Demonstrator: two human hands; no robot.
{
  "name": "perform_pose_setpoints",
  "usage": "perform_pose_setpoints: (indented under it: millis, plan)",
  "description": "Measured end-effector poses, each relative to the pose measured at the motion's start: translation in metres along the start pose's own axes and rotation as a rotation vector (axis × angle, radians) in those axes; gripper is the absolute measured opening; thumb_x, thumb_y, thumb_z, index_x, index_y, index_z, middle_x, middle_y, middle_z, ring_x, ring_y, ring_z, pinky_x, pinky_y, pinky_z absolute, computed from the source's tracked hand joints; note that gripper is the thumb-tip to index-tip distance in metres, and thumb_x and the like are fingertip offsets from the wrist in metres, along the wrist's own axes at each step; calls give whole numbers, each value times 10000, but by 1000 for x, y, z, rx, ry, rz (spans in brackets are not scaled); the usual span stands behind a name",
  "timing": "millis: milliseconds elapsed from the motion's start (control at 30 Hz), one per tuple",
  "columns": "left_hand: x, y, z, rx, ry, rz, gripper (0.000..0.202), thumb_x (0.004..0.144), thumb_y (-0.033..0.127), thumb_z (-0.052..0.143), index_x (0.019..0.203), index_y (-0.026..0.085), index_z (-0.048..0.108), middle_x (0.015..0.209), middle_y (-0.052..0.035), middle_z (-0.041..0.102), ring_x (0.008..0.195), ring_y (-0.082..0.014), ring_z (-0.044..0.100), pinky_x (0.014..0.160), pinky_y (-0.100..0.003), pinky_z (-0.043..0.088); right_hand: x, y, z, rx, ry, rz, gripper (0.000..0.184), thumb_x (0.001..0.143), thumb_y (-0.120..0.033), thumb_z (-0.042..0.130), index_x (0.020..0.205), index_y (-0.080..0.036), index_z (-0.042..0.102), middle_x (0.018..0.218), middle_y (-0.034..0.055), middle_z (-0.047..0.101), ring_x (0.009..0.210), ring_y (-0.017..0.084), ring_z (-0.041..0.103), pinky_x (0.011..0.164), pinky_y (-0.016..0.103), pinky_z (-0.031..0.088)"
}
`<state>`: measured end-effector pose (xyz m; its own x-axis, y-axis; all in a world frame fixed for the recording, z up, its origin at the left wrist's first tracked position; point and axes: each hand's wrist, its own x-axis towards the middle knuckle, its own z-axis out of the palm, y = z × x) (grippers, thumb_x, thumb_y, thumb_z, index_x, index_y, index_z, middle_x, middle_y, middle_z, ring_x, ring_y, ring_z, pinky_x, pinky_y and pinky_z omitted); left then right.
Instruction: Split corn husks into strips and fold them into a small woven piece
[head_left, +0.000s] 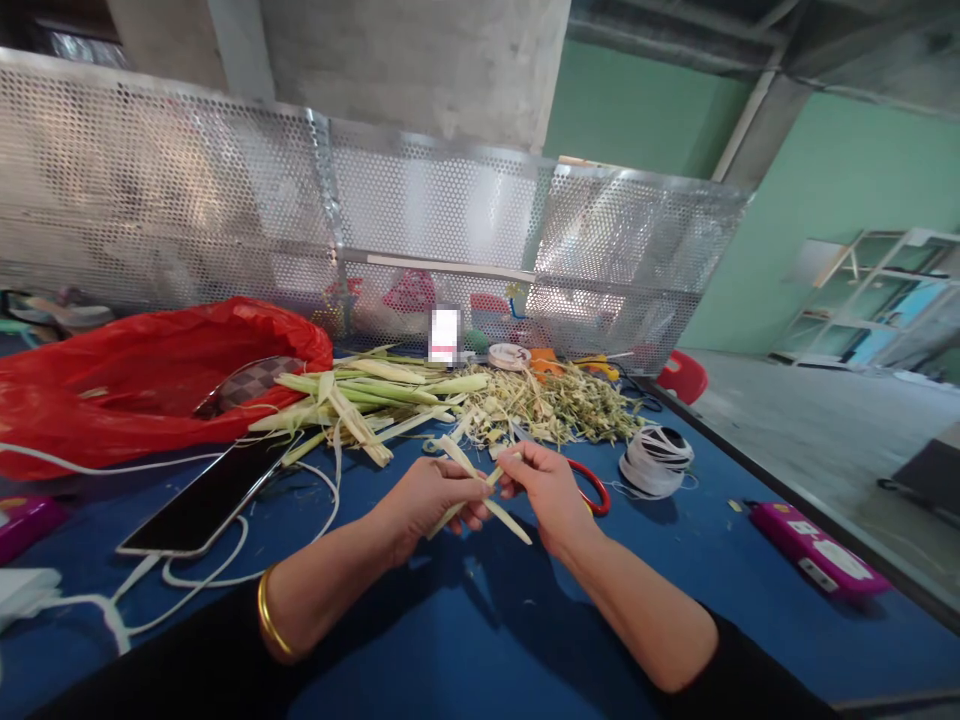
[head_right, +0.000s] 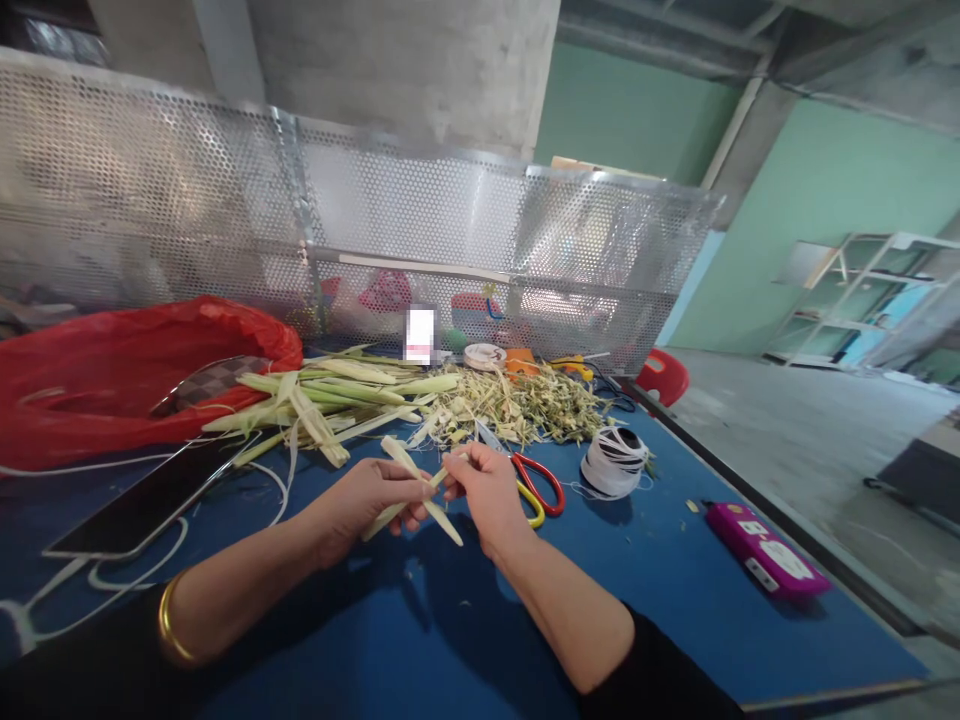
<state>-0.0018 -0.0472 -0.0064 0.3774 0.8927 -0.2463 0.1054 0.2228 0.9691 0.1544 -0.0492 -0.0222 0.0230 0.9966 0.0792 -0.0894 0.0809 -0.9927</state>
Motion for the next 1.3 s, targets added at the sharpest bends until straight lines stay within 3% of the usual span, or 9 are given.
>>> perform_pose_setpoints:
  millis: [133, 233, 333, 500, 833, 1000, 1100, 1200, 1300]
  plan:
    - [-3, 0, 2, 58, 4, -2, 185, 628, 299, 699, 604, 120, 661, 549, -34, 645, 488, -127, 580, 460, -218, 412, 3, -6, -8, -266, -104, -148, 172, 747, -341, 615, 707, -174, 624, 651, -5, 613, 618, 136, 542, 615, 271, 423]
    - [-3, -4, 6, 98, -86, -6, 188, 628, 312, 702, 623, 127, 666, 538, -28, 642, 474, -128, 584, 489, -231, 451, 1, -13, -10, -467, -187, -290, 130, 763, -288, 607, 774, -184, 684, 791, 22, 640, 756, 155, 560, 704, 277, 421]
    - [-4, -8, 9, 122, -192, -1, 282, 659, 414, 685, 642, 133, 664, 545, -33, 646, 472, -140, 595, 516, -263, 487, -4, -18, -7, -491, -255, -301, 98, 728, -248, 645, 663, -176, 652, 707, 2, 599, 707, 140, 543, 690, 262, 414]
    - [-7, -7, 11, 163, -180, 6, 361, 674, 488, 664, 621, 132, 650, 559, -49, 651, 463, -137, 589, 491, -251, 474, -8, -19, -3, -408, -186, -261, 168, 703, -251, 647, 580, -174, 562, 587, -31, 521, 591, 114, 467, 583, 241, 375]
    - [-12, -1, 11, 221, -283, -14, 280, 683, 419, 665, 635, 146, 707, 547, -36, 656, 491, -125, 586, 508, -221, 449, -12, -11, 4, -412, -23, -396, 199, 707, -211, 646, 553, -188, 522, 590, -34, 508, 595, 118, 462, 602, 247, 370]
    - [-9, -1, 11, 48, -128, -22, 358, 635, 490, 707, 660, 133, 693, 560, -39, 649, 508, -119, 574, 504, -211, 429, -3, -14, -7, -318, 2, -293, 164, 760, -324, 616, 681, -181, 614, 652, -18, 553, 634, 128, 486, 608, 243, 389]
    - [-7, 0, 10, -34, -41, -22, 439, 668, 563, 661, 717, 127, 687, 621, -52, 668, 514, -115, 571, 498, -213, 432, 3, -14, -16, -203, 50, -182, 262, 768, -438, 608, 783, -178, 640, 665, -16, 554, 626, 127, 495, 589, 238, 394]
    - [-5, -1, 8, -48, -15, 0, 459, 693, 584, 629, 706, 126, 668, 623, -51, 665, 502, -116, 574, 482, -214, 430, 4, -12, -18, -156, -41, -32, 301, 735, -469, 641, 733, -169, 621, 584, -34, 513, 537, 102, 464, 536, 227, 373]
    - [-4, -3, 7, -49, -16, -10, 409, 657, 545, 682, 665, 138, 646, 555, -27, 641, 476, -114, 569, 477, -209, 425, 2, -10, -15, -163, -145, 5, 281, 724, -438, 654, 669, -168, 600, 548, -42, 517, 499, 89, 457, 526, 225, 372]
